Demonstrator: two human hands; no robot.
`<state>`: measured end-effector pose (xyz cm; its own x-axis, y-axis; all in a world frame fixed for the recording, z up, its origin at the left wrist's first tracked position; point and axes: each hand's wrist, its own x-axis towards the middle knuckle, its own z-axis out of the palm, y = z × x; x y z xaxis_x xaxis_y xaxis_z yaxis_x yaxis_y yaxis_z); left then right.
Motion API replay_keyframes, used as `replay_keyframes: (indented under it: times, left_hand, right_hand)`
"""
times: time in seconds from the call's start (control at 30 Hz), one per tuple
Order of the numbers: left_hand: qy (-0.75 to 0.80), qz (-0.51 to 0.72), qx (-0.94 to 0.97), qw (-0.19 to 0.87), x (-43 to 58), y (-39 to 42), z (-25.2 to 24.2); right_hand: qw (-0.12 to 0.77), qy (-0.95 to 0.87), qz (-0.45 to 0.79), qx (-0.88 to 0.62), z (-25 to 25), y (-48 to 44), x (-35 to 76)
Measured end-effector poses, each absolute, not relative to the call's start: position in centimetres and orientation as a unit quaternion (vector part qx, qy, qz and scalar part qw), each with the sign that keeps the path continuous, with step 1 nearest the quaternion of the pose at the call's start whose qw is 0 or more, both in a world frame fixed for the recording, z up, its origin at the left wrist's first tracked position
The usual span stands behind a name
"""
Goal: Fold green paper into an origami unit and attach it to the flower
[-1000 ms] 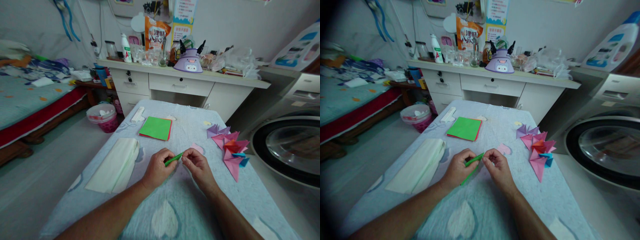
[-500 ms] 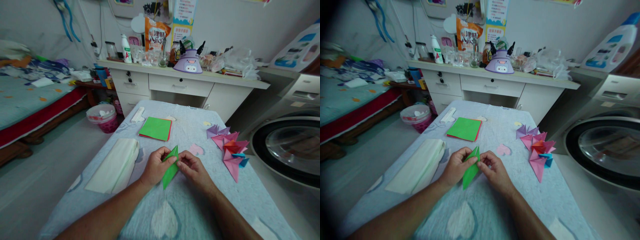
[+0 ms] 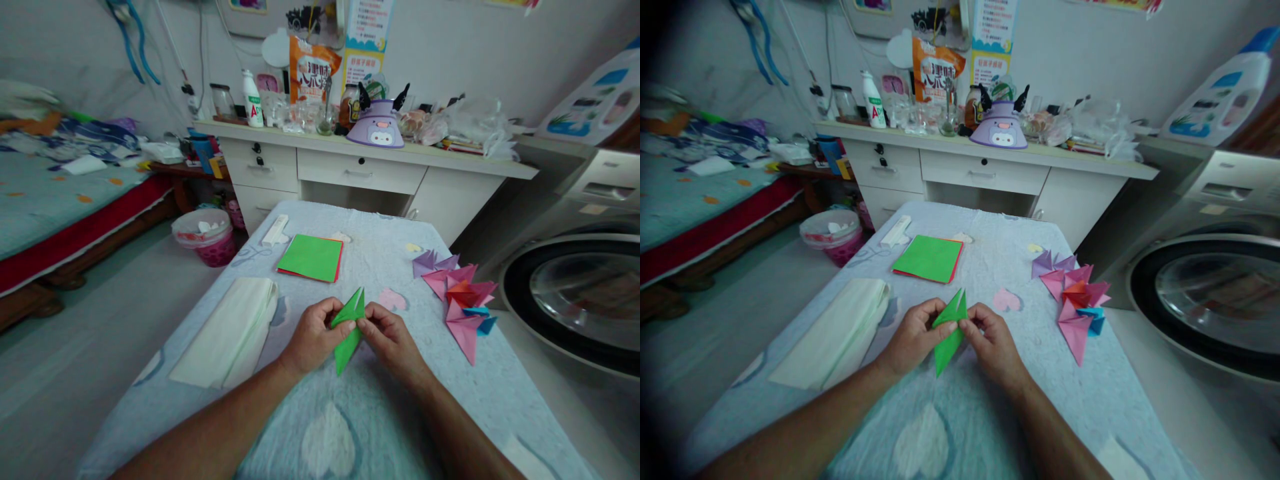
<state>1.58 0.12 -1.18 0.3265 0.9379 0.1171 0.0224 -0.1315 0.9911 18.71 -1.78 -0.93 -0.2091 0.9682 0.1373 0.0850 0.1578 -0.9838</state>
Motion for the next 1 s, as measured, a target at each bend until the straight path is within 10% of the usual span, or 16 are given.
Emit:
replay_keyframes:
  times: [0.57,1.0]
  left_hand:
    - [0.433,0.439,0.771,0.158,2.0,-0.8,-1.1]
    - [0.384,0.430,0.783,0.233,2.0,-1.1,-1.1]
  right_hand:
    - [0.442,-0.652,0.450,-0.420,-0.4,-2.4,17.8]
    - [0.466,-0.614,0.443,-0.458,-2.0,-1.8,18.8]
